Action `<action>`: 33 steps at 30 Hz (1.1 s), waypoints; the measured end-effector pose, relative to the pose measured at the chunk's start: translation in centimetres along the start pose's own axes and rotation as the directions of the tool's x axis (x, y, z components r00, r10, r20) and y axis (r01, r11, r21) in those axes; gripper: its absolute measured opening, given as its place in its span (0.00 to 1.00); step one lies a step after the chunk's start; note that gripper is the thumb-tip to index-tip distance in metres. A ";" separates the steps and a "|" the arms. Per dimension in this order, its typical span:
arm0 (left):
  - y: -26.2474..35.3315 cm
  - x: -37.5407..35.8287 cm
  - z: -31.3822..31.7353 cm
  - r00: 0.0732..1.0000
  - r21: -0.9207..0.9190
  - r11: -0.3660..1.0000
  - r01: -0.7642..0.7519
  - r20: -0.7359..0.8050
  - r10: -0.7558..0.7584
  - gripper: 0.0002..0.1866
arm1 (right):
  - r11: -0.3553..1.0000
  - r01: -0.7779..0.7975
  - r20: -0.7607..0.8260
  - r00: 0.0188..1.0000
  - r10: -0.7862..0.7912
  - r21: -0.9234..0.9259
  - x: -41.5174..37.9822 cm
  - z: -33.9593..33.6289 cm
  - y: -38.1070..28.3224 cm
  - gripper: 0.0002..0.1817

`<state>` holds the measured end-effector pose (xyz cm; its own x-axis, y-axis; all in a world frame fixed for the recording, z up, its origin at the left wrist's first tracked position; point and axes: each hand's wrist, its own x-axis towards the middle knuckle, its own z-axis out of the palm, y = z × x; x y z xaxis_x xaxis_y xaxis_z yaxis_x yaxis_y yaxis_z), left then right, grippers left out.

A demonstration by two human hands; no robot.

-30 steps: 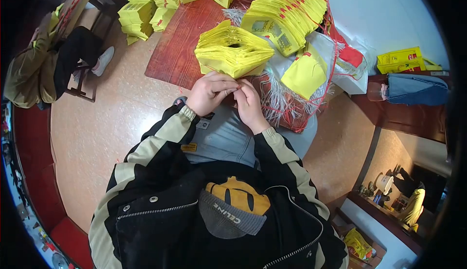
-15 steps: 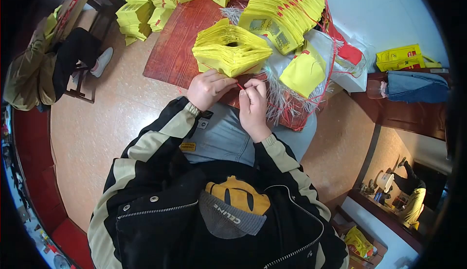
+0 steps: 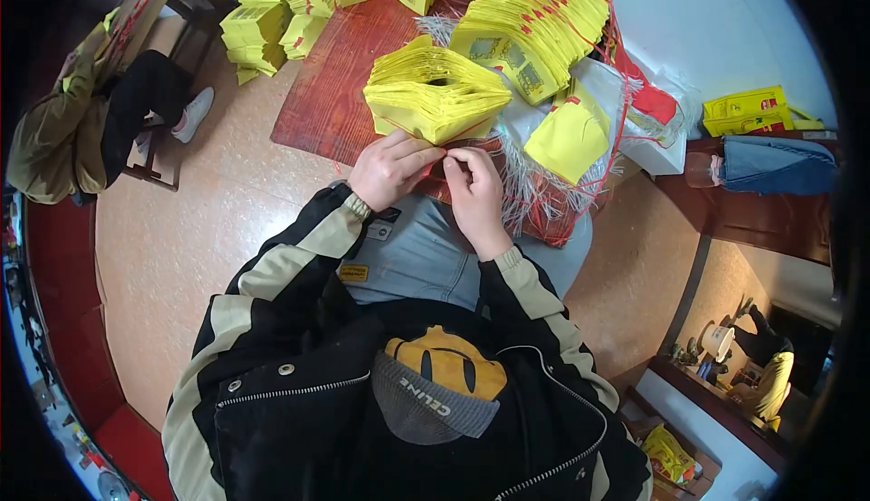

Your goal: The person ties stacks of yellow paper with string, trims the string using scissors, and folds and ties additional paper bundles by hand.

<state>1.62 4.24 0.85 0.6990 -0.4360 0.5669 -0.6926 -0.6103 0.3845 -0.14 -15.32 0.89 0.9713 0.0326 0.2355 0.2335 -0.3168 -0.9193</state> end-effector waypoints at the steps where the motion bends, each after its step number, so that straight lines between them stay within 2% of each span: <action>1: 0.1 0.0 0.0 1.000 -0.004 1.000 0.004 -0.007 -0.004 0.21 | 1.000 -0.006 0.020 1.000 0.006 0.008 0.0 0.0 0.0 0.07; 6: 0.1 0.0 -0.1 1.000 -0.006 1.000 0.026 0.002 -0.026 0.20 | 0.999 -0.039 0.050 0.998 0.037 0.038 0.3 0.1 0.7 0.09; 8: 0.1 0.1 -0.1 0.999 -0.008 0.999 0.034 -0.001 -0.034 0.20 | 0.973 -0.179 0.037 0.984 0.176 0.148 0.1 0.5 0.9 0.09; 9: 0.2 0.2 -0.2 0.999 -0.003 0.999 0.041 0.002 -0.041 0.19 | 0.973 -0.180 0.037 0.984 0.177 0.147 0.0 0.6 0.9 0.09; 11: 0.4 0.4 -0.3 0.999 0.001 0.999 0.046 0.005 -0.046 0.18 | 0.937 -0.286 0.015 0.957 0.288 0.203 -0.1 1.0 0.9 0.09; 14: 0.5 0.5 -0.4 0.997 -0.022 0.997 0.070 0.019 -0.069 0.17 | 0.922 -0.329 -0.015 0.941 0.339 0.203 -0.1 1.4 1.5 0.09; 18: 0.1 0.2 -0.2 0.998 -0.023 0.998 0.064 0.015 -0.064 0.16 | 0.914 -0.309 -0.016 0.946 0.325 0.264 -0.3 1.6 1.8 0.09; 24: -0.4 0.6 -0.6 0.999 -0.017 1.000 -0.024 0.034 0.024 0.17 | 0.940 -0.298 -0.044 0.950 0.309 0.168 0.6 0.0 -0.9 0.09; 26: -0.5 0.5 -0.7 0.997 -0.005 0.999 -0.052 0.050 0.052 0.17 | 0.960 -0.278 0.050 0.960 0.277 0.026 1.2 -0.9 -1.8 0.10; 27: -0.5 0.5 -0.8 0.996 0.014 0.998 -0.066 0.057 0.065 0.18 | 0.960 -0.279 0.049 0.959 0.278 0.027 1.4 -1.1 -1.8 0.10; 29: -0.5 0.8 -1.0 0.995 0.029 0.996 -0.083 0.066 0.081 0.18 | 0.978 -0.192 0.120 0.972 0.201 -0.083 2.2 -1.5 -1.6 0.11; 30: -0.6 0.8 -1.0 0.993 0.036 0.995 -0.088 0.086 0.084 0.18 | 0.977 -0.197 0.121 0.971 0.206 -0.083 2.3 -1.8 -1.4 0.11; 33: -0.6 0.9 -1.5 0.989 0.042 0.993 -0.110 0.104 0.105 0.18 | 0.968 -0.183 0.298 0.927 0.229 -0.174 3.8 -2.3 -1.3 0.13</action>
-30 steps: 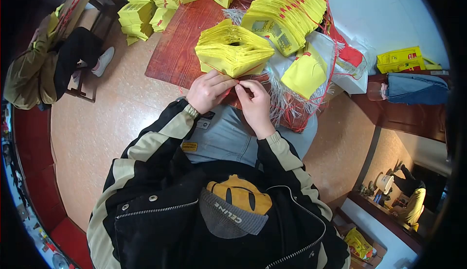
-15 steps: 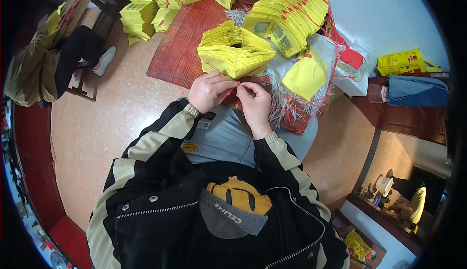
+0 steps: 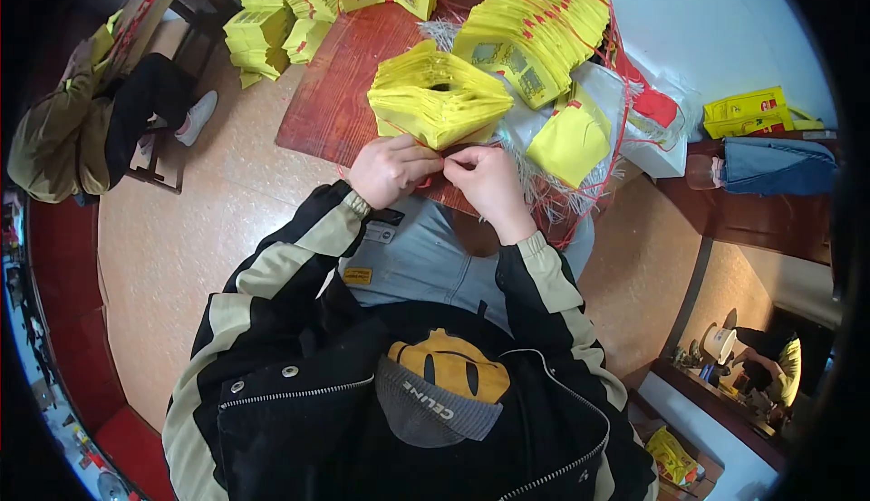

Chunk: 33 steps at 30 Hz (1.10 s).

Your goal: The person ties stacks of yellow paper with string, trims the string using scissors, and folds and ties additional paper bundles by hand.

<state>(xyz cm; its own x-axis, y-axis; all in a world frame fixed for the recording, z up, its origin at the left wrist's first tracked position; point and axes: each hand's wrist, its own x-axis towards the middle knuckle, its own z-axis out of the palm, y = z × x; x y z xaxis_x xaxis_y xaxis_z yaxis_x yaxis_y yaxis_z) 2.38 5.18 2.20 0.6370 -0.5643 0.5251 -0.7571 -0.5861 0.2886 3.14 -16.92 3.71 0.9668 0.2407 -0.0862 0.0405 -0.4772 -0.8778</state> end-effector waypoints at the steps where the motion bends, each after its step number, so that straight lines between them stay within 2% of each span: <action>1: -0.1 0.1 0.0 1.000 -0.008 1.000 -0.012 -0.004 0.012 0.18 | 1.000 0.011 -0.006 1.000 -0.011 -0.001 0.4 -0.4 -0.1 0.13; 3: 0.0 0.2 0.1 1.000 -0.005 1.000 -0.005 -0.013 0.005 0.18 | 0.998 -0.057 0.099 0.993 0.057 0.000 0.6 -0.8 0.0 0.13; 4: -0.1 0.2 0.1 1.000 -0.008 1.000 -0.004 -0.014 0.004 0.18 | 0.999 -0.055 0.103 0.993 0.054 0.000 0.9 -0.9 0.1 0.13; 7: -0.2 -0.2 0.4 1.000 -0.034 0.999 0.010 -0.010 -0.010 0.17 | 0.964 -0.213 0.215 0.961 0.177 0.157 1.1 -0.8 1.0 0.14; 11: -0.1 0.0 0.6 0.998 -0.075 0.996 0.055 -0.032 -0.057 0.14 | 0.963 -0.227 0.261 0.948 0.183 0.149 0.5 0.3 1.4 0.14; 13: -0.2 0.3 0.5 0.997 -0.087 0.995 0.056 -0.049 -0.060 0.13 | 0.941 -0.233 0.196 0.963 0.187 0.245 0.1 1.0 1.3 0.13; 15: -0.2 0.3 0.6 0.996 -0.101 0.993 0.060 -0.063 -0.066 0.12 | 0.931 -0.256 0.195 0.958 0.209 0.260 -0.1 1.2 1.4 0.14; 17: -0.4 0.0 0.7 0.996 -0.087 0.994 0.063 -0.060 -0.068 0.12 | 0.904 -0.206 0.152 0.975 0.159 0.374 -0.4 1.4 1.8 0.15; 20: -0.4 0.3 0.4 0.994 -0.071 0.994 0.082 -0.069 -0.086 0.10 | 0.854 -0.234 0.152 0.971 0.183 0.464 -0.7 1.3 1.5 0.16; 24: -0.7 0.0 0.5 0.996 -0.080 0.994 0.072 -0.055 -0.076 0.10 | 0.847 -0.232 0.160 0.971 0.175 0.478 -0.5 1.1 1.4 0.15; 27: -0.8 -0.1 0.6 0.997 -0.077 0.996 0.054 -0.055 -0.058 0.10 | 0.879 -0.224 0.122 0.974 0.190 0.421 -0.5 1.3 0.7 0.13; 30: -0.9 0.0 0.6 0.998 -0.072 0.996 0.048 -0.043 -0.052 0.10 | 0.908 -0.181 0.024 0.982 0.186 0.379 -0.4 1.7 0.9 0.11; 32: -0.7 0.0 0.5 0.997 -0.075 0.995 0.061 -0.041 -0.065 0.10 | 0.904 -0.084 -0.074 0.989 0.127 0.420 -0.4 2.0 1.0 0.10; 33: -0.7 -0.2 0.5 0.997 -0.073 0.995 0.066 -0.041 -0.069 0.10 | 0.904 -0.085 -0.070 0.990 0.126 0.420 -0.4 2.0 1.2 0.10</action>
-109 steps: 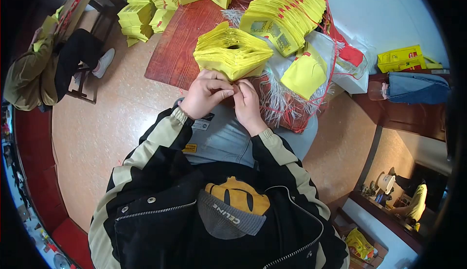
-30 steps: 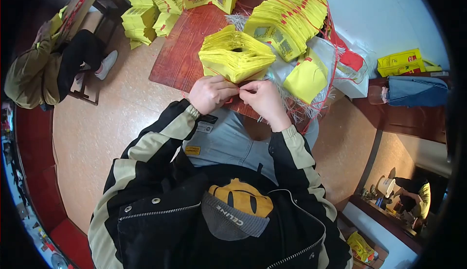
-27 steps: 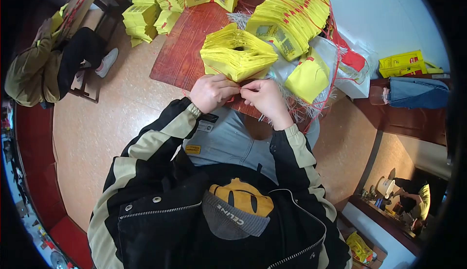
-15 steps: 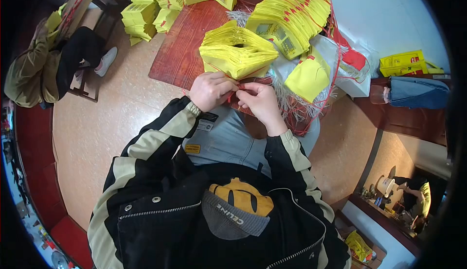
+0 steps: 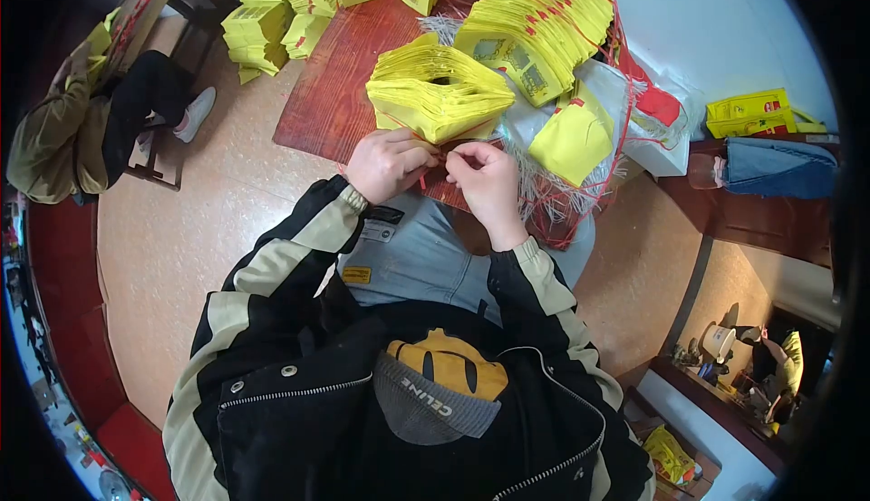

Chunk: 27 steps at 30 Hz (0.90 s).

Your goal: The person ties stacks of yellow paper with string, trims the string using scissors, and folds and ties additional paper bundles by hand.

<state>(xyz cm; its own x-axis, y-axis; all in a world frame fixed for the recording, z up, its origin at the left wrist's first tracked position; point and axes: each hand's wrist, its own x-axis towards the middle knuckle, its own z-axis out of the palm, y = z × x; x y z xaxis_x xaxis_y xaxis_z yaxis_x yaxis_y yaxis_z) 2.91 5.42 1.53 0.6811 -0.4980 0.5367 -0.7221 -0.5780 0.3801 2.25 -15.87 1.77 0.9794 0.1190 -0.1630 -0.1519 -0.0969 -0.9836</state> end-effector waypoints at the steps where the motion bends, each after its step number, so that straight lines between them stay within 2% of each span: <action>1: 0.0 -0.1 0.0 1.000 -0.010 1.000 0.000 0.005 0.000 0.11 | 1.000 -0.018 -0.018 1.000 0.018 0.002 0.1 -0.2 0.1 0.10; 3: -0.1 -0.2 0.1 1.000 -0.022 1.000 -0.003 0.009 0.003 0.11 | 0.999 -0.035 -0.039 0.999 0.035 0.003 0.1 -0.3 0.2 0.10; 8: 0.0 -0.2 0.2 1.000 0.011 1.000 -0.011 -0.009 0.011 0.11 | 0.981 0.056 -0.021 0.998 -0.061 -0.187 0.2 0.2 0.8 0.09; 12: 0.2 0.0 0.0 1.000 0.023 1.000 -0.012 -0.009 0.012 0.12 | 0.979 0.080 -0.040 0.995 -0.089 -0.188 -0.5 1.0 -0.7 0.08; 15: 0.1 0.3 -0.3 1.000 -0.014 1.000 0.004 -0.005 -0.004 0.11 | 0.982 0.144 -0.007 0.989 -0.145 -0.119 -0.9 1.0 -0.6 0.05; 17: -0.2 0.3 -0.5 0.997 -0.074 0.995 0.069 0.038 -0.067 0.09 | 0.923 0.320 0.031 0.947 -0.321 -0.214 -1.0 0.6 -0.7 0.05; 18: -0.2 0.4 -0.6 0.997 -0.074 0.995 0.069 0.038 -0.066 0.09 | 0.923 0.319 0.031 0.947 -0.321 -0.213 -1.1 0.3 -0.7 0.05; 20: -0.2 0.5 -0.7 0.977 -0.266 0.940 0.214 0.085 -0.198 0.08 | 0.881 0.377 0.061 0.925 -0.376 -0.287 -1.2 -0.2 -0.7 0.05; 21: -0.2 0.5 -0.7 0.976 -0.267 0.940 0.214 0.085 -0.199 0.08 | 0.881 0.376 0.061 0.925 -0.375 -0.287 -1.2 -0.3 -0.6 0.05; 23: -0.3 0.3 -0.5 0.879 -0.508 0.718 0.476 0.257 -0.401 0.06 | 0.860 0.413 0.080 0.909 -0.408 -0.299 -1.2 -0.5 -0.2 0.06; 24: -0.4 0.3 -0.5 0.880 -0.508 0.719 0.474 0.256 -0.400 0.06 | 0.860 0.413 0.080 0.909 -0.409 -0.300 -1.2 -0.5 0.0 0.06; 26: -0.5 0.4 -0.5 0.822 -0.639 0.527 0.560 0.347 -0.451 0.02 | 0.865 0.386 0.077 0.921 -0.383 -0.321 -1.1 -0.5 0.2 0.07; 27: -0.6 0.2 -0.4 0.822 -0.638 0.529 0.560 0.347 -0.451 0.02 | 0.865 0.387 0.076 0.920 -0.384 -0.319 -1.0 -0.4 0.4 0.07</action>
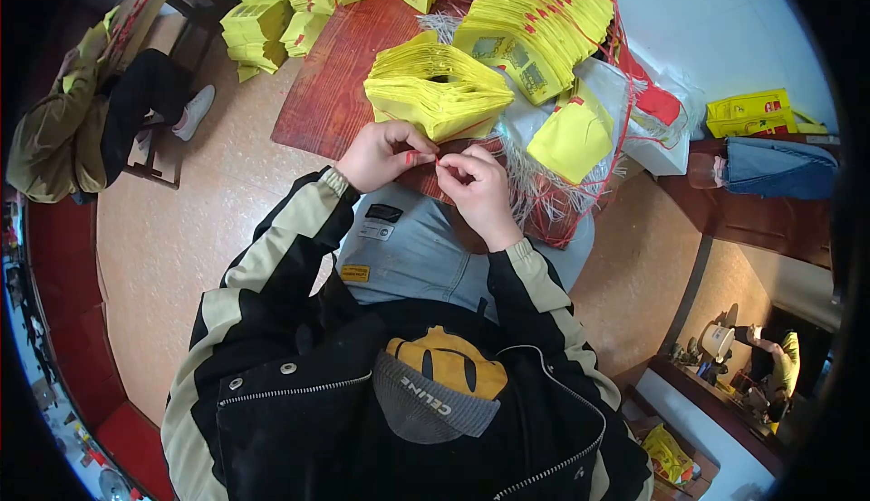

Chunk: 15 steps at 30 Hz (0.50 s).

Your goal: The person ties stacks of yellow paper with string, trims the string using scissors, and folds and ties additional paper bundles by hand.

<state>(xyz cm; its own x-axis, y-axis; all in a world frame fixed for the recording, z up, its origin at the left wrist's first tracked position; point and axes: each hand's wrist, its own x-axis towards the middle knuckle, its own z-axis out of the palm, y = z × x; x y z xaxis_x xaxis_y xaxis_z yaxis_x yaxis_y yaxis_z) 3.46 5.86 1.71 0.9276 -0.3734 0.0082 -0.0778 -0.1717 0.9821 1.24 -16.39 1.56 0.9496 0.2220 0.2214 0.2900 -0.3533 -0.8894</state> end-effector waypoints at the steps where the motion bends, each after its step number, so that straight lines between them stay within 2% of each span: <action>1: -0.3 0.0 0.1 1.000 -0.038 0.999 0.003 -0.015 -0.003 0.02 | 1.000 0.007 0.009 1.000 -0.007 0.004 0.1 0.2 0.2 0.07; 3: -0.8 -0.2 0.4 1.000 -0.075 0.997 0.005 -0.028 -0.007 0.02 | 1.000 0.014 0.015 1.000 -0.014 0.009 0.2 0.4 0.5 0.07; 5: -1.3 -0.5 1.1 0.991 -0.272 0.960 0.075 -0.087 -0.102 0.04 | 0.999 0.033 0.015 0.999 -0.033 -0.038 0.3 0.4 0.7 0.07; 9: -1.6 -0.7 2.2 0.987 -0.324 0.946 0.013 -0.146 -0.064 0.05 | 0.999 0.015 0.019 1.000 -0.014 -0.050 0.6 0.3 0.3 0.08; 12: -0.6 -0.9 2.4 0.971 -0.333 0.941 0.058 -0.201 -0.131 0.07 | 1.000 0.007 -0.046 0.999 -0.007 0.005 1.0 0.1 -0.7 0.09; 13: -0.5 -0.9 2.4 0.965 -0.086 0.996 -0.006 -0.260 -0.017 0.09 | 0.999 0.039 -0.028 0.999 -0.038 0.013 1.2 0.1 -0.7 0.09; 14: -0.4 -0.9 2.4 0.952 0.168 0.984 -0.059 -0.287 0.107 0.10 | 0.997 0.068 -0.011 0.998 -0.068 0.022 1.5 0.0 -0.6 0.10; 15: -0.5 -0.9 2.3 0.952 0.168 0.984 -0.060 -0.287 0.107 0.10 | 0.997 0.068 -0.011 0.998 -0.068 0.021 1.8 0.0 -0.3 0.10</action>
<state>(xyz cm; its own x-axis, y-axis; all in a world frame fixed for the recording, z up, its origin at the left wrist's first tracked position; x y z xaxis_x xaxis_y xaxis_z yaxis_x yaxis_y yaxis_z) 1.85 4.14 0.72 0.9797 -0.1120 0.1665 -0.1931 -0.2997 0.9343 2.81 -15.85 2.24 0.9288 0.2358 0.2858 0.3516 -0.3178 -0.8805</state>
